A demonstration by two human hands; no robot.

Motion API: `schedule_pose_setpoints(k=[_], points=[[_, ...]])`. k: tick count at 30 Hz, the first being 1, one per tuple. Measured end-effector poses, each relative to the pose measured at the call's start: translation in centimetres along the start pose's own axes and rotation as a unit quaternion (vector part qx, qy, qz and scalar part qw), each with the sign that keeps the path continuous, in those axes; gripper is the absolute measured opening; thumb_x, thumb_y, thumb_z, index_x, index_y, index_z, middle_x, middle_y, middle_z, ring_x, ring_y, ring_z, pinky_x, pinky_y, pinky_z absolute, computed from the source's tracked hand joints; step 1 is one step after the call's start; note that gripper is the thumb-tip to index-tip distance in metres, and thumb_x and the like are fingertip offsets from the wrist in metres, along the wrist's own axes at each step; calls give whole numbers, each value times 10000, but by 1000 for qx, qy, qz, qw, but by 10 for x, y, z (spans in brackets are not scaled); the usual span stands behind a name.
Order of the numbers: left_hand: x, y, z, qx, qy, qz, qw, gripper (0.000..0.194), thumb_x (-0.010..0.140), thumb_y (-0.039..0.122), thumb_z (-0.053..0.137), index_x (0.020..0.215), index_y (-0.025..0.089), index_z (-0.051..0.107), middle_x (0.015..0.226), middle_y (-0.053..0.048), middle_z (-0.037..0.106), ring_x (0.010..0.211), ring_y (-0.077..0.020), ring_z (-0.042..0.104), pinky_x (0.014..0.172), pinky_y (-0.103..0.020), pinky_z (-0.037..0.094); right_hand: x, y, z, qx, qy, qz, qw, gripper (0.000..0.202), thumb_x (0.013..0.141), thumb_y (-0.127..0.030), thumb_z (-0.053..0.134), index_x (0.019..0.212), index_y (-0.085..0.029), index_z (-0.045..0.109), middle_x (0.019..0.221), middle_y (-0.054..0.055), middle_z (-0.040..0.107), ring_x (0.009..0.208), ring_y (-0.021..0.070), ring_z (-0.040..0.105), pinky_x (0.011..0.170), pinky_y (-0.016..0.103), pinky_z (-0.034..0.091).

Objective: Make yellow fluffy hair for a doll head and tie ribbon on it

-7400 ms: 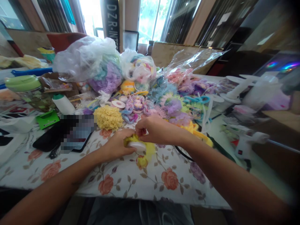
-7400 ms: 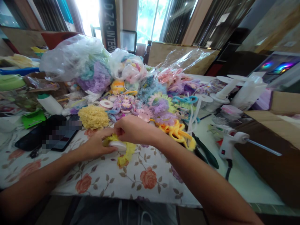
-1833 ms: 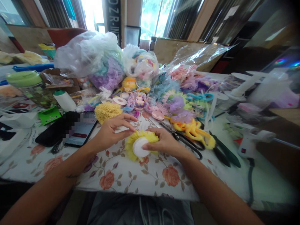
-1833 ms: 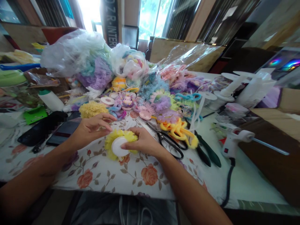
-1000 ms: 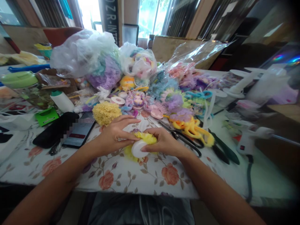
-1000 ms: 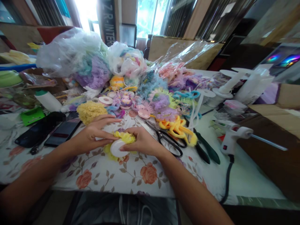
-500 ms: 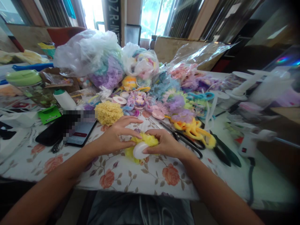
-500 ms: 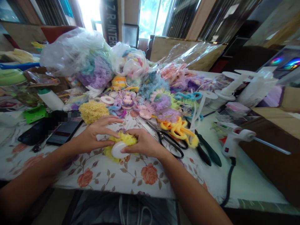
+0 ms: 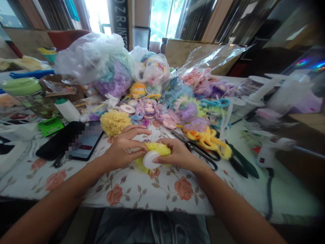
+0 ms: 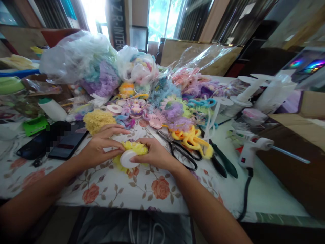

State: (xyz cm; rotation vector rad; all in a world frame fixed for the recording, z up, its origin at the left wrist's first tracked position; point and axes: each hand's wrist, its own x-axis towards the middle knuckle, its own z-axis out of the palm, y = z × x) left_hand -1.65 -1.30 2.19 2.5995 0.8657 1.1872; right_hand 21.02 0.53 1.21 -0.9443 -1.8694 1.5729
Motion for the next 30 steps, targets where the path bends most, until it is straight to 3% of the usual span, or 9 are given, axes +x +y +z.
schedule_pose_setpoints(k=[12,16,26,30], points=[[-2,-4,0,-14,-26,-1,1000,136,849,206,605,883,226,735,1299,-82,591,1258,-260,447,1034,-479,382,1,0,0,28,22,20,999,360,562,-335,832,826,-157,663,738,-16,634,641,132,581,593,238,463],[-1,-3,1,-22,-13,-17,1000,121,822,180,626,847,217,739,1252,-87,620,1242,-262,462,1031,-483,385,1,-1,0,33,19,21,999,357,556,-325,832,818,-156,659,741,-12,636,644,136,582,601,246,468],[-1,-2,-3,-19,-54,-57,997,76,763,192,683,753,236,744,1322,-66,570,1276,-297,421,1049,-521,336,2,0,3,28,-3,14,999,333,564,-303,826,826,-166,673,768,-12,658,676,141,601,629,240,479],[0,1,-2,-12,-6,-57,998,19,756,203,696,754,212,713,1235,-80,621,1201,-273,494,1019,-491,375,2,1,2,35,5,15,999,351,561,-316,827,833,-163,666,757,-12,651,664,139,593,615,240,475]])
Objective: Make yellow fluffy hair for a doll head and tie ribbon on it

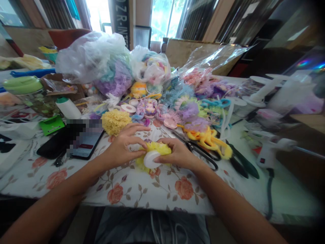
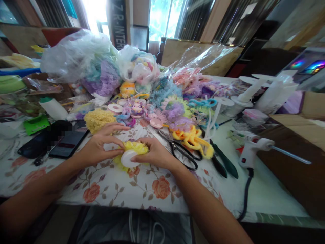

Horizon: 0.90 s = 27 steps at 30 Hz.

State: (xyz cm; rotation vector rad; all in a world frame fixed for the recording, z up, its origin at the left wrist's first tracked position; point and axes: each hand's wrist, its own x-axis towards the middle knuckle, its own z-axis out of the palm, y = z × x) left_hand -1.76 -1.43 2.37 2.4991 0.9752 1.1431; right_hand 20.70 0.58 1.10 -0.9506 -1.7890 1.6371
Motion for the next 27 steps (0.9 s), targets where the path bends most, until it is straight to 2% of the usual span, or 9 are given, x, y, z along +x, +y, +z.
schedule_pose_setpoints(k=[3,7,12,20,23,25,27], points=[[0,0,2,22,59,30,998,26,784,207,680,761,208,692,1117,-74,675,1126,-251,541,998,-478,388,0,-1,-1,7,29,1,1000,357,560,-320,830,827,-161,655,742,-15,641,651,134,584,608,239,468],[0,-1,3,15,84,60,995,127,849,160,594,876,226,700,1080,-62,690,1099,-226,559,982,-457,402,0,-1,-2,27,67,1,997,361,546,-304,842,820,-166,652,755,-17,647,648,127,587,615,240,475],[-1,2,-2,-42,135,7,990,128,860,182,587,936,221,682,1040,-68,679,1022,-203,599,925,-409,456,0,1,-2,68,79,1,995,374,527,-285,853,830,-180,659,792,-8,676,677,143,619,651,262,499],[-6,3,-1,-158,170,-50,972,120,873,167,508,868,181,627,904,-55,656,907,-192,608,866,-366,464,6,10,-2,143,137,-12,980,411,543,-255,843,909,-164,680,888,37,719,754,185,662,725,308,532],[-6,2,-1,-259,154,-67,951,174,861,156,444,722,172,547,724,-22,574,749,-167,562,742,-329,449,10,13,-2,170,163,-24,971,397,556,-254,837,913,-160,693,890,44,725,766,196,669,743,319,535],[-5,4,-2,-319,105,-98,937,206,856,150,400,670,175,484,662,-11,521,688,-155,522,679,-310,423,12,15,-3,186,199,-40,961,379,563,-244,835,909,-170,697,892,36,725,756,187,667,729,306,533],[-4,7,-2,-340,31,-135,930,245,883,175,361,652,181,441,638,-6,494,653,-147,499,645,-299,407,13,16,-4,194,239,-55,950,366,578,-240,828,914,-182,695,887,27,722,737,175,658,697,289,528]])
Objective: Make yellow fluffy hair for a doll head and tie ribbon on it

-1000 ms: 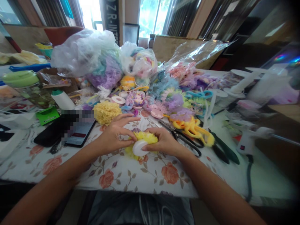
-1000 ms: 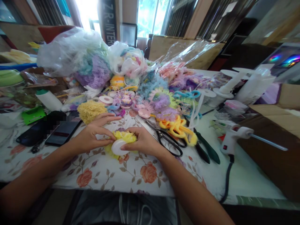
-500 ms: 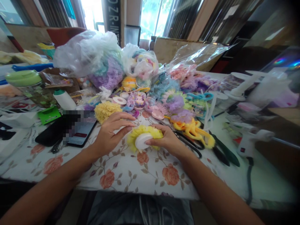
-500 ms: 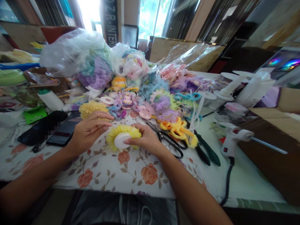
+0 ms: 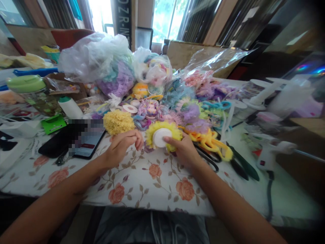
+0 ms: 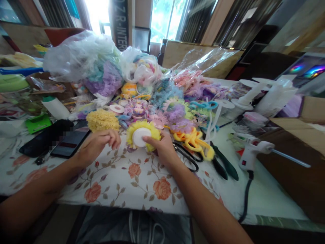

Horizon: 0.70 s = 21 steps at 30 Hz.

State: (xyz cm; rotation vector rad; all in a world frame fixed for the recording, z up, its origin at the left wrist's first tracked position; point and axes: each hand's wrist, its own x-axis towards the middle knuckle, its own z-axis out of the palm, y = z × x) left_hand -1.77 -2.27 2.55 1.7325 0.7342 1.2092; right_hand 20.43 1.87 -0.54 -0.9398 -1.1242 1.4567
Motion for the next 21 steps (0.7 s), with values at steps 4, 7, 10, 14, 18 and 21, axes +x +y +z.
schedule_pose_setpoints(k=[4,7,10,14,18,21], points=[[0,0,3,109,-83,-48,989,349,942,296,338,634,178,452,608,11,480,576,-121,463,585,-272,390,2,1,-2,21,19,-48,998,376,617,-248,810,966,-203,678,932,22,712,803,179,657,746,301,525],[1,-5,1,200,-21,-33,979,375,934,325,395,614,168,514,601,11,534,582,-117,507,580,-250,410,1,2,-2,5,-2,-66,998,385,630,-275,805,985,-210,673,984,30,709,843,191,662,784,328,527],[4,-10,-1,234,113,53,964,189,895,275,499,818,170,636,864,-38,650,840,-154,607,740,-263,484,-2,3,0,-12,-29,-56,998,421,612,-280,818,1002,-212,675,997,33,713,847,198,668,767,326,534],[3,-12,2,305,152,170,925,209,843,185,592,1042,198,651,1148,-86,617,1080,-194,580,927,-349,480,-6,3,3,-5,-46,-38,998,404,575,-254,839,947,-219,684,916,8,721,788,181,669,727,307,535],[0,-11,7,332,114,227,908,222,855,118,569,1038,198,666,1177,-104,637,1076,-189,610,905,-354,518,-8,3,5,-1,-67,-32,997,374,561,-220,846,906,-228,700,892,-11,723,770,162,666,742,293,525],[-1,-11,9,332,103,242,906,199,841,93,586,995,175,683,1128,-115,667,1016,-175,641,878,-325,535,-9,4,5,-4,-75,-25,997,374,559,-205,848,902,-241,703,878,-23,723,758,154,661,732,285,518]])
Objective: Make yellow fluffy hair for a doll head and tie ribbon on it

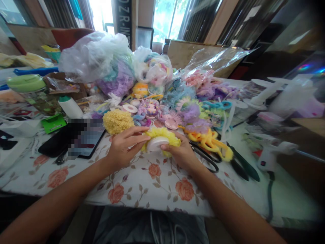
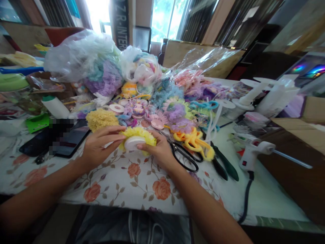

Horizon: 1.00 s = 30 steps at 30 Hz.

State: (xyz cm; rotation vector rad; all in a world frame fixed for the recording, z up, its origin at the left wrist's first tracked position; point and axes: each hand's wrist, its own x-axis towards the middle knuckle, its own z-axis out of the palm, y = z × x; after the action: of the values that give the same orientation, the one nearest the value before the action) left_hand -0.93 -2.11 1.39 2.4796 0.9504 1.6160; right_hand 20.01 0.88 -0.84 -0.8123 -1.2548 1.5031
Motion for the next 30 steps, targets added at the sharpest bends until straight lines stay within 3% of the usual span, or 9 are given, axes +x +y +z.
schedule_pose_setpoints(k=[16,19,22,25,27,30], points=[[-2,-2,3,0,14,-17,1000,167,812,105,632,942,183,700,999,-63,707,915,-145,664,852,-264,534,-6,-6,10,4,0,23,1000,372,530,-229,855,865,-213,693,842,-10,710,718,155,645,718,301,515],[-5,-3,5,-35,19,-60,997,282,848,127,587,1109,209,656,1115,-73,685,1028,-173,643,918,-307,520,-3,-3,8,15,-1,19,1000,394,569,-235,835,933,-206,689,897,14,719,781,181,658,752,322,525],[-8,-5,6,-117,64,-135,982,404,900,167,508,1299,234,522,1197,-83,651,1088,-191,622,943,-349,518,2,1,4,20,27,-4,999,396,617,-255,810,986,-205,677,1003,39,712,870,203,661,820,346,519],[-8,-10,5,-140,97,-194,966,318,911,232,499,1221,223,571,1119,-80,669,1040,-184,636,920,-350,528,4,2,1,6,54,-22,998,401,634,-282,802,1005,-212,666,1052,39,702,898,203,659,843,342,510],[-7,-14,4,-135,78,-221,963,371,865,270,579,1231,224,545,1128,-89,648,1053,-193,624,914,-358,528,4,0,2,-20,50,-23,998,425,634,-310,801,1021,-212,656,1030,37,704,885,206,660,815,338,516],[-1,-18,4,-137,-3,-217,966,716,743,281,719,1370,255,375,1250,-122,566,1138,-229,577,943,-401,505,1,-3,4,-100,38,-27,994,433,623,-354,804,1000,-206,653,948,30,709,821,209,654,721,316,520]])
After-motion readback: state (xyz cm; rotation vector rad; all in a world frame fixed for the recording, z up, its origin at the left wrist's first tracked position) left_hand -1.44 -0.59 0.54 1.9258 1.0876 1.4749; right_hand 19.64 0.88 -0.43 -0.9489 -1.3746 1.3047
